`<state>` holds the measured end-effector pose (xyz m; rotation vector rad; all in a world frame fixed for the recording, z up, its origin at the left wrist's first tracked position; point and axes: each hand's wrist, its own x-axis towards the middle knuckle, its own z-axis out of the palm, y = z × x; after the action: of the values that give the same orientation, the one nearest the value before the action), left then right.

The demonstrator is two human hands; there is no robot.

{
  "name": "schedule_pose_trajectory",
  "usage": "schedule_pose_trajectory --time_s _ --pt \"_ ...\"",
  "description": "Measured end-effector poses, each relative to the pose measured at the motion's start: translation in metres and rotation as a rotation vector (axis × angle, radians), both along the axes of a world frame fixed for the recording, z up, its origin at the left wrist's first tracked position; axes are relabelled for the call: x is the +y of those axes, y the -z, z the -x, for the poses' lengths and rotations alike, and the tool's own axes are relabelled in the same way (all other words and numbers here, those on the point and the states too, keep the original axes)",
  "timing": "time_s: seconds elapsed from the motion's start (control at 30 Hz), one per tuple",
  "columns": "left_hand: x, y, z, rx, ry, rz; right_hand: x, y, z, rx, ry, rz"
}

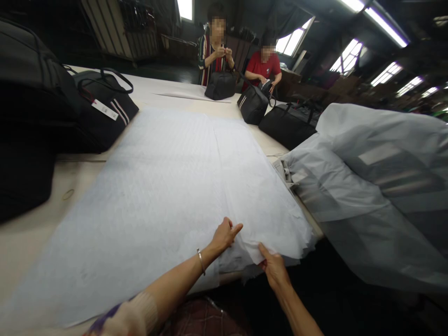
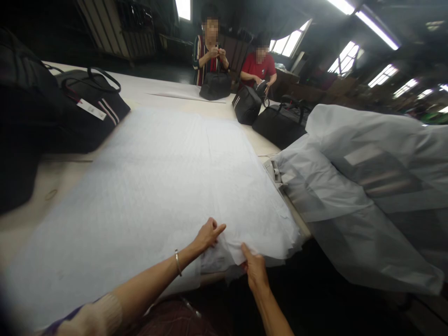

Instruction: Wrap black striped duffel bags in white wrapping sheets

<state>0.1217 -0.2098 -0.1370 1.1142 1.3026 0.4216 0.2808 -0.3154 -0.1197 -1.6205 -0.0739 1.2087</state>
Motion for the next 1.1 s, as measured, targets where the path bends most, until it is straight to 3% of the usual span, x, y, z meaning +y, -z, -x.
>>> schedule_pose_trajectory --time_s 0.13,0.33,0.5,0.7,0.87,0.97,1.1 --pt "0.022 -0.007 0.014 0.078 -0.031 -0.129 0.001 0.009 -0.013 -0.166 -0.025 0.006" --pt "0.028 -0.001 -0.018 0.009 0.131 0.123 -0.002 0.015 -0.015 -0.282 -0.075 -0.123" --pt "0.03 -0.004 -0.031 -0.046 0.09 0.142 -0.002 0.015 -0.024 -0.408 -0.048 -0.165" --pt "0.053 -0.013 0.02 -0.067 0.022 0.088 -0.001 0.023 -0.049 -0.247 0.052 -0.054" --pt "0.052 -0.007 0.077 0.012 0.001 0.077 -0.021 0.025 -0.072 -0.248 0.078 0.004" --pt "0.042 0.003 0.095 0.081 0.022 0.064 -0.045 0.026 -0.096 -0.367 0.122 0.128" --pt "0.026 0.011 0.101 0.147 0.068 0.002 -0.068 0.016 -0.118 -0.689 0.361 0.17"
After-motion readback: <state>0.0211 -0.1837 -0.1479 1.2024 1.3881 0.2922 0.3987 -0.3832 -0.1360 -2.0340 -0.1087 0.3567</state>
